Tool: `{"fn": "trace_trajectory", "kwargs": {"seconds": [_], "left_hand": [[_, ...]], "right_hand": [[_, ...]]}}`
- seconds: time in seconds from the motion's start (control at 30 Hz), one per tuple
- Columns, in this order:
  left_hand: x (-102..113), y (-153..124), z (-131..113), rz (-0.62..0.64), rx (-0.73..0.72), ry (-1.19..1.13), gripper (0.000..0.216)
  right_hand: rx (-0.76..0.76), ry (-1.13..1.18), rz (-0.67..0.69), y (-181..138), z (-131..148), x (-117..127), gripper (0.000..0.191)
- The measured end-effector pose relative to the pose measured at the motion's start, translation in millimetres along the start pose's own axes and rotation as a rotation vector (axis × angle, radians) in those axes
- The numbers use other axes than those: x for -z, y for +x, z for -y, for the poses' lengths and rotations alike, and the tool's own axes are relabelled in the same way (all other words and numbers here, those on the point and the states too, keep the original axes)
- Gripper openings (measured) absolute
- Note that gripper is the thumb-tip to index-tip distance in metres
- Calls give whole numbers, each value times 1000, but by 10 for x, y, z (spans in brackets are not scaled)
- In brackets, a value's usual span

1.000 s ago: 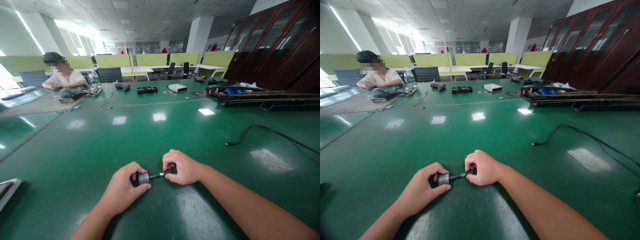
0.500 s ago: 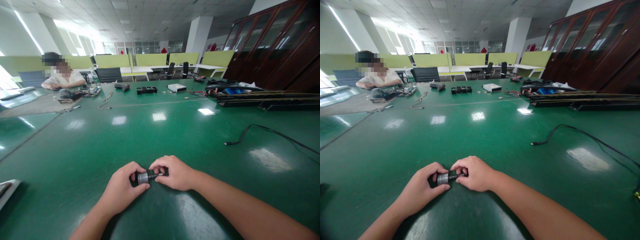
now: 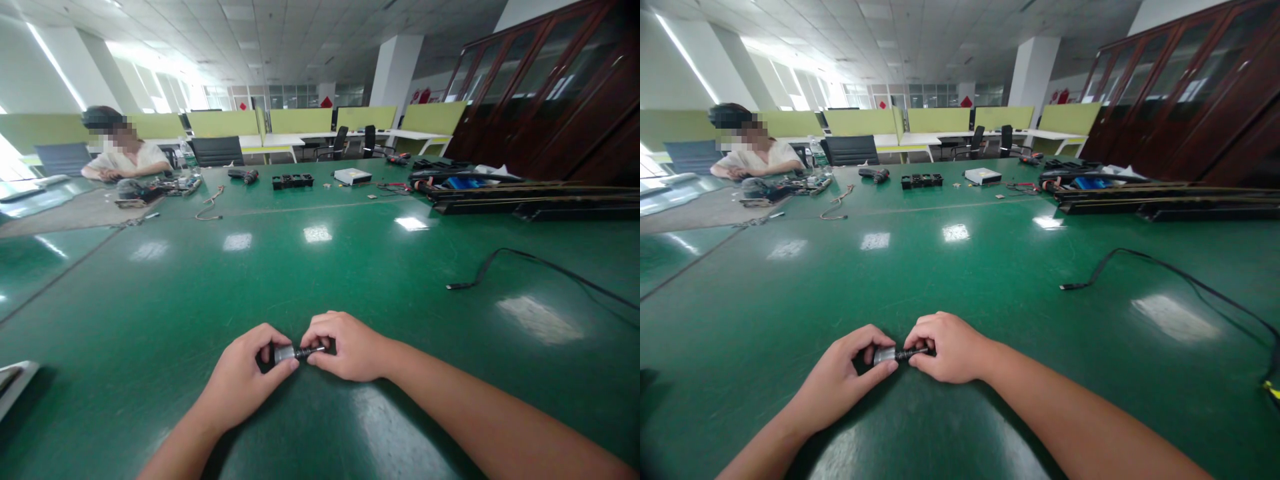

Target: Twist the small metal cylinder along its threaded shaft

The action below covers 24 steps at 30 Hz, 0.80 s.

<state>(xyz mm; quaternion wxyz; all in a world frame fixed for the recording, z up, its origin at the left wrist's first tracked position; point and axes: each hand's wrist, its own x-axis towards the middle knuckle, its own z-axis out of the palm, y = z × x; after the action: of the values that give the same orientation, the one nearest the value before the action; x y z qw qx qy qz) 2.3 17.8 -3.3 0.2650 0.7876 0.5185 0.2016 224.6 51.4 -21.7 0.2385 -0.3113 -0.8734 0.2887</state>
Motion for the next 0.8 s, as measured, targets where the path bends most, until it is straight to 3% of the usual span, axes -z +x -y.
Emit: {"fn": "trace_trajectory", "kwargs": {"seconds": [0.8], "left_hand": [[-9,14,3,8,32,26,17]], "right_hand": [[-6,-4,-1,5,-6,11,14]]}}
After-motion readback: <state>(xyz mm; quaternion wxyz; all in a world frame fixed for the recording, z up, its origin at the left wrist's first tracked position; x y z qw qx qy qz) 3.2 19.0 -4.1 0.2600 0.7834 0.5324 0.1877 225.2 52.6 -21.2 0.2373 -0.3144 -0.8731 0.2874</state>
